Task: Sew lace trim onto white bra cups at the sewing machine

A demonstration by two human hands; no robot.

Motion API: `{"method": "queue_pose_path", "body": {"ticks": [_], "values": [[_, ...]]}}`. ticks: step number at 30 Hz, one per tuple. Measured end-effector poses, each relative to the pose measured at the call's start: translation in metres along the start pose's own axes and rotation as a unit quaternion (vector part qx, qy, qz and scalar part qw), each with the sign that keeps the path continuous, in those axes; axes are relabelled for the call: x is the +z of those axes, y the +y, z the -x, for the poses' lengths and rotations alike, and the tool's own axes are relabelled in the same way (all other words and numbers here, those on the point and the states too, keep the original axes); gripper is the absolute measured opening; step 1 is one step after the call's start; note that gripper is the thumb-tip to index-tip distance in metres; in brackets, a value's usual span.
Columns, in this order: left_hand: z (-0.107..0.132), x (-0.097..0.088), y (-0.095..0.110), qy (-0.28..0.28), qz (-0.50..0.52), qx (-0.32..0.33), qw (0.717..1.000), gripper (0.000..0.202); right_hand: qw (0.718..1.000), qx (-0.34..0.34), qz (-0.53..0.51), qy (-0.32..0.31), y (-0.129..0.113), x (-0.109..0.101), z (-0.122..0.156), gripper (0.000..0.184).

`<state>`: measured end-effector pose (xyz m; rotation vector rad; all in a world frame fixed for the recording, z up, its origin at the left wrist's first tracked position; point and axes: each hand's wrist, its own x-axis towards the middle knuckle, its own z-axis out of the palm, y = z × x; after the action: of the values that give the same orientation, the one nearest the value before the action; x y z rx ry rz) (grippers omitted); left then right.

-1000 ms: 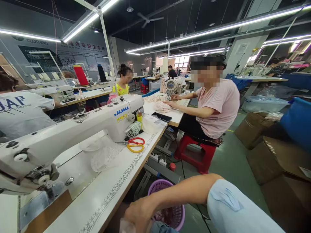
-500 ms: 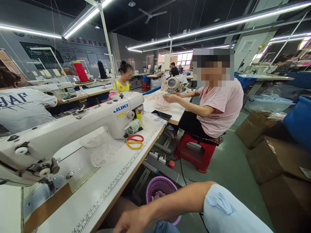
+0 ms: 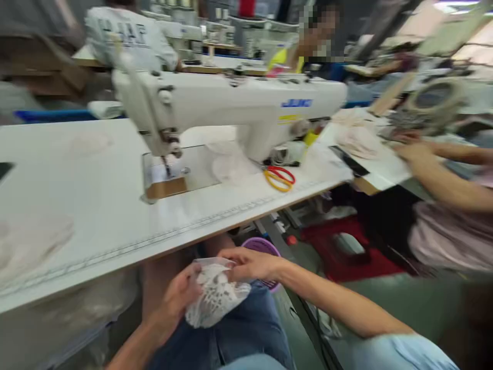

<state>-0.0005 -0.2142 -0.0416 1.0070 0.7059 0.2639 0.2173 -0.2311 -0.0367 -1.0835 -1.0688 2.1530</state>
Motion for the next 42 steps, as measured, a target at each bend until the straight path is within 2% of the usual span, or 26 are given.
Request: {"method": "queue_pose_path", "body": {"ticks": [2,4,8,13,17,19,21,24,26,29,32,37,42], "values": [[0.003,0.002,-0.002,0.068,0.054,-0.003,0.996,0.045,1.0,-0.005,0.005,-0.026,-0.008,-0.003,0.002,0.025],[-0.001,0.001,0.002,0.105,0.091,0.004,0.99,0.043,0.999,-0.012,0.019,-0.041,-0.012,-0.006,0.002,0.021],[-0.005,-0.005,0.007,0.1,0.104,0.022,0.989,0.04,0.998,-0.014,0.052,-0.035,-0.01,-0.001,-0.003,0.022],[-0.003,-0.007,-0.001,0.112,0.111,-0.004,0.988,0.045,0.995,-0.061,0.069,0.025,-0.001,0.012,-0.015,0.033],[-0.001,-0.004,-0.002,0.102,0.115,0.003,0.988,0.05,0.985,-0.087,0.129,0.076,0.004,0.016,-0.021,0.039],[0.001,0.0,-0.005,0.084,0.131,0.019,0.988,0.054,0.985,-0.082,0.127,0.085,0.006,0.016,-0.021,0.04],[0.002,0.004,-0.013,0.078,0.139,0.008,0.987,0.06,0.986,-0.073,0.126,0.082,0.009,0.016,-0.019,0.041],[0.003,0.009,-0.026,0.102,0.097,-0.023,0.99,0.053,0.988,-0.063,0.135,0.049,0.014,0.016,-0.014,0.042],[0.002,0.008,-0.027,0.123,0.028,-0.006,0.992,0.041,0.986,-0.073,0.149,0.023,0.016,0.017,-0.012,0.039],[0.001,0.004,-0.013,0.139,-0.133,0.036,0.981,0.027,0.98,-0.089,0.176,0.037,0.014,0.02,-0.012,0.035],[0.001,-0.001,0.002,0.136,-0.258,0.035,0.956,0.025,0.98,-0.081,0.164,0.073,0.009,0.021,-0.013,0.031],[0.0,-0.009,0.009,0.115,-0.203,0.05,0.971,0.018,0.98,-0.085,0.172,0.055,0.001,0.018,-0.008,0.023],[0.001,-0.012,0.012,0.15,-0.222,0.048,0.962,0.024,0.966,-0.09,0.231,0.072,-0.007,0.017,-0.005,0.015]]}}
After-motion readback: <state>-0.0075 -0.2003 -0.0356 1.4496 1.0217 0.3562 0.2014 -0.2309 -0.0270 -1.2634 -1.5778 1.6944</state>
